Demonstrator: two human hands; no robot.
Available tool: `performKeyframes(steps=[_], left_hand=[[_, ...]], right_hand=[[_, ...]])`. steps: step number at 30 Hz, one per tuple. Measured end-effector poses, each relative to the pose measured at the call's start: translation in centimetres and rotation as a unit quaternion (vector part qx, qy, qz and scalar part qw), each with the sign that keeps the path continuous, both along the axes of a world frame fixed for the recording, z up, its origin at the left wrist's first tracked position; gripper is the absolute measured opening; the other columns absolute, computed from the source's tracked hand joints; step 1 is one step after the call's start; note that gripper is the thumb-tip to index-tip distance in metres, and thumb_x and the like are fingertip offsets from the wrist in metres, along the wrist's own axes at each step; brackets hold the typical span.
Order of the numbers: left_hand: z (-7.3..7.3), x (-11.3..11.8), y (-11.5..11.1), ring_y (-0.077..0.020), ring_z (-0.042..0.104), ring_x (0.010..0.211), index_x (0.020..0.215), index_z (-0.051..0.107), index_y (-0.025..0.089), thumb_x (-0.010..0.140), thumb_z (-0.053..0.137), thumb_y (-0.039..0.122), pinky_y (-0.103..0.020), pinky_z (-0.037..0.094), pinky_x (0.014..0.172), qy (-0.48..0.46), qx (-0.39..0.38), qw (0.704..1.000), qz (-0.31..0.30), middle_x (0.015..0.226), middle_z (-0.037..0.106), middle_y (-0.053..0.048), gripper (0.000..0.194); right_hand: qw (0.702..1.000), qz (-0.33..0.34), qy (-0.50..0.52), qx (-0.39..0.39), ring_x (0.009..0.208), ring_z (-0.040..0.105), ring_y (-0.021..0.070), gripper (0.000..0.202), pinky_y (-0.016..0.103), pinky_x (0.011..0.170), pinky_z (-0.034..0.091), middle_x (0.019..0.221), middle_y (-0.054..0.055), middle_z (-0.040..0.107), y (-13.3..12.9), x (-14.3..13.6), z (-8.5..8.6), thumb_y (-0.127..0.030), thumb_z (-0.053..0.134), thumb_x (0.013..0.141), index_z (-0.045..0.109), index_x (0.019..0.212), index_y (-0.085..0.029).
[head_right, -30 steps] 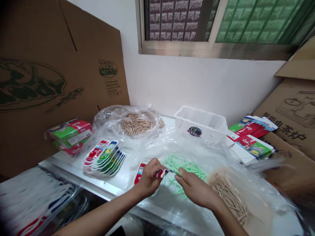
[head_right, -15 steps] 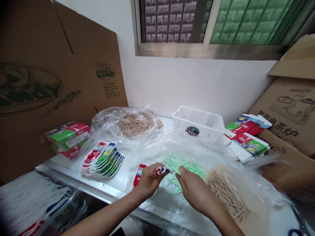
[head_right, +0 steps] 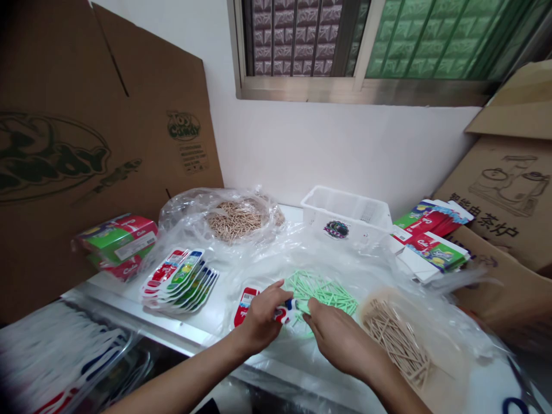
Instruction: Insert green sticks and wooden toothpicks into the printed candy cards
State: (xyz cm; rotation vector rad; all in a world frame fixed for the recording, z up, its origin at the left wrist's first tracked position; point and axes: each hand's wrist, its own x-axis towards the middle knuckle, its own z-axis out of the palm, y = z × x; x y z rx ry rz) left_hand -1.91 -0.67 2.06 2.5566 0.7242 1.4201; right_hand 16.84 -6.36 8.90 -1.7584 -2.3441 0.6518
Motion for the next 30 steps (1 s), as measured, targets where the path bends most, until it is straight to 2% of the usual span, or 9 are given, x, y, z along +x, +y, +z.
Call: performKeyframes(steps=[6,10,12,15,18,21,23,26,30], left_hand=[[0.6,0.1,0.0,-0.0166,0.061,0.081,0.107,0.048,0.015,0.075,0.037,0.001,-0.044,0.042,0.097,0.113,0.059,0.990,-0.062,0.084,0.064,-0.007,0.037],[0.8,1.1,-1.1,-0.0228,0.058,0.079,0.097,0.050,0.015,0.069,0.042,0.001,-0.041,0.048,0.078,0.238,-0.030,0.971,-0.011,0.084,0.062,-0.010,0.032],[1.0,1.5,-1.7,-0.0238,0.057,0.075,0.092,0.050,0.016,0.068,0.046,0.004,-0.036,0.047,0.067,0.249,-0.108,0.962,0.010,0.084,0.062,-0.011,0.027],[1.3,1.5,-2.0,-0.0202,0.057,0.069,0.087,0.049,0.017,0.074,0.046,0.010,-0.029,0.044,0.062,0.169,-0.234,0.957,-0.013,0.080,0.062,-0.007,0.015],[1.3,1.4,-1.6,-0.0178,0.056,0.070,0.085,0.051,0.018,0.084,0.043,0.019,-0.027,0.043,0.065,0.045,-0.350,0.935,-0.038,0.078,0.062,-0.005,0.008],[0.7,1.6,-1.2,-0.0187,0.057,0.078,0.087,0.055,0.017,0.085,0.048,0.031,-0.029,0.044,0.073,-0.082,-0.456,0.882,-0.083,0.081,0.062,-0.004,0.016],[0.2,1.7,-1.2,-0.0186,0.057,0.077,0.087,0.057,0.015,0.083,0.052,0.037,-0.029,0.045,0.072,-0.159,-0.521,0.833,-0.099,0.079,0.061,-0.004,0.023],[-0.5,1.6,-1.3,-0.0156,0.055,0.069,0.084,0.057,0.014,0.079,0.057,0.044,-0.026,0.044,0.065,-0.220,-0.583,0.776,-0.102,0.073,0.058,-0.002,0.030],[-0.7,1.5,-1.6,-0.0125,0.051,0.066,0.078,0.056,0.014,0.077,0.060,0.043,-0.022,0.041,0.062,-0.224,-0.595,0.766,-0.098,0.070,0.054,0.000,0.029]], right_hand=[[0.995,0.059,-0.030,-0.070,0.081,0.062,0.0243,0.028,0.030,0.065,0.039,0.089,0.013,0.067,1.3,0.5,0.0,-0.026,0.036,0.087,0.049,0.110,-0.015],[0.992,0.070,-0.075,-0.076,0.094,0.061,0.0279,0.060,0.034,0.073,0.042,0.102,0.019,0.064,2.4,-0.1,0.0,-0.010,0.043,0.075,0.034,0.134,-0.007],[0.994,0.075,-0.051,-0.066,0.103,0.056,0.0282,0.074,0.035,0.080,0.042,0.112,0.020,0.060,3.0,-0.2,0.3,-0.007,0.047,0.068,0.027,0.139,-0.009],[0.997,0.076,0.026,0.004,0.114,0.047,0.0263,0.073,0.038,0.094,0.035,0.122,0.014,0.054,3.7,0.1,0.4,-0.007,0.049,0.064,0.036,0.136,-0.016],[0.987,0.005,0.158,0.016,0.105,0.051,0.0202,0.069,0.035,0.091,0.039,0.117,0.010,0.053,4.1,-0.1,-0.7,-0.010,0.046,0.067,0.035,0.134,-0.019],[0.943,-0.090,0.319,-0.032,0.089,0.057,0.0151,0.063,0.029,0.077,0.045,0.111,0.007,0.054,4.1,-1.0,-2.6,-0.018,0.044,0.074,0.029,0.135,-0.020],[0.906,-0.149,0.394,-0.045,0.086,0.057,0.0162,0.054,0.029,0.074,0.045,0.103,0.006,0.057,3.8,-1.5,-3.9,-0.029,0.048,0.078,0.036,0.130,-0.018],[0.884,-0.175,0.429,-0.065,0.076,0.056,0.0174,0.037,0.028,0.066,0.043,0.080,0.003,0.059,3.2,-1.9,-4.9,-0.043,0.052,0.079,0.058,0.103,-0.016],[0.891,-0.167,0.420,-0.038,0.060,0.044,0.0120,0.028,0.024,0.057,0.035,0.062,-0.003,0.047,3.0,-1.9,-5.1,-0.044,0.055,0.077,0.060,0.072,-0.016]])
